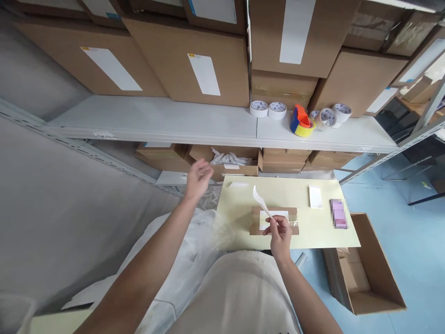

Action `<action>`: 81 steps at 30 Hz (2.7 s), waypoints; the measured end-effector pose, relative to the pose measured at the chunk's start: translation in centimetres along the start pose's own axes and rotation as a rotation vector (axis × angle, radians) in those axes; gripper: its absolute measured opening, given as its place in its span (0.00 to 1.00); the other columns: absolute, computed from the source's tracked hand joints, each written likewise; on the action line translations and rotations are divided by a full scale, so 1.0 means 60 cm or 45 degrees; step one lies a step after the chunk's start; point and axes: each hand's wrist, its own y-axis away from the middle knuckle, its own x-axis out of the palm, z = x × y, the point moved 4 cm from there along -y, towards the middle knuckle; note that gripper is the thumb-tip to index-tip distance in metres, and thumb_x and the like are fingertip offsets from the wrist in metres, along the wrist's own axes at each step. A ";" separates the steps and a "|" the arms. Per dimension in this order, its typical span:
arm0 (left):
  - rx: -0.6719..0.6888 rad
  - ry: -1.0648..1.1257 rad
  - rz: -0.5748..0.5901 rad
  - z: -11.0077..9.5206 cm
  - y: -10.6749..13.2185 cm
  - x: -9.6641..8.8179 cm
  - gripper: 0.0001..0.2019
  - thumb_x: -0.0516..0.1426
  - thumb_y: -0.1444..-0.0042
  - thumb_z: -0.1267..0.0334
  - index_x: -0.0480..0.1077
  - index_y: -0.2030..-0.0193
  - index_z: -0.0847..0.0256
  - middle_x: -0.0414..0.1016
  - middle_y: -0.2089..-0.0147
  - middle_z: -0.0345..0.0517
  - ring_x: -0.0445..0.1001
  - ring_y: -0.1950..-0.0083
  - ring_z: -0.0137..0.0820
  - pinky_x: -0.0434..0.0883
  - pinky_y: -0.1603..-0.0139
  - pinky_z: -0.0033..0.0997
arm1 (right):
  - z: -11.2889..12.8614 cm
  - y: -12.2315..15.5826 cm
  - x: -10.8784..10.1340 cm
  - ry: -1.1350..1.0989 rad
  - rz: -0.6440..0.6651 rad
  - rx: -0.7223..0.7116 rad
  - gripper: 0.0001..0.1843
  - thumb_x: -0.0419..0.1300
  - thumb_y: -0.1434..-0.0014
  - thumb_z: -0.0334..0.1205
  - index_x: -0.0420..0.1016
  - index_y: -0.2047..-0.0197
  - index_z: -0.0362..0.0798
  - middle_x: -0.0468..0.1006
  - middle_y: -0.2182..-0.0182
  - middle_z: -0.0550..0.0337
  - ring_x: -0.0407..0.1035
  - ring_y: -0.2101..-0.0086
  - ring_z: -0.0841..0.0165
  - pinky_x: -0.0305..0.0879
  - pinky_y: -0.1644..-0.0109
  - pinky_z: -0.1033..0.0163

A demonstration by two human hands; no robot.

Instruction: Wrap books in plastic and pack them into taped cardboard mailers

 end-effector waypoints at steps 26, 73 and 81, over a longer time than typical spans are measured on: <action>-0.370 -0.029 0.818 0.024 0.235 0.172 0.07 0.59 0.57 0.60 0.74 0.73 0.61 0.79 0.72 0.43 0.76 0.66 0.37 0.71 0.65 0.33 | 0.049 -0.071 -0.123 0.415 0.239 -0.304 0.16 0.63 0.45 0.52 0.78 0.56 0.53 0.73 0.51 0.50 0.68 0.49 0.57 0.67 0.49 0.51; -0.393 -0.680 0.247 0.219 0.262 0.184 0.15 0.58 0.48 0.55 0.66 0.56 0.58 0.78 0.75 0.38 0.78 0.72 0.33 0.72 0.64 0.32 | -0.159 -0.080 -0.166 0.432 0.179 0.470 0.15 0.62 0.48 0.51 0.81 0.64 0.49 0.82 0.61 0.52 0.76 0.60 0.59 0.72 0.53 0.52; -0.364 -0.779 0.286 0.210 0.253 0.188 0.13 0.58 0.47 0.55 0.66 0.57 0.57 0.78 0.75 0.38 0.78 0.71 0.34 0.71 0.65 0.32 | -0.156 -0.083 -0.161 0.486 0.196 0.446 0.14 0.60 0.47 0.49 0.81 0.64 0.50 0.82 0.61 0.54 0.76 0.60 0.61 0.72 0.53 0.54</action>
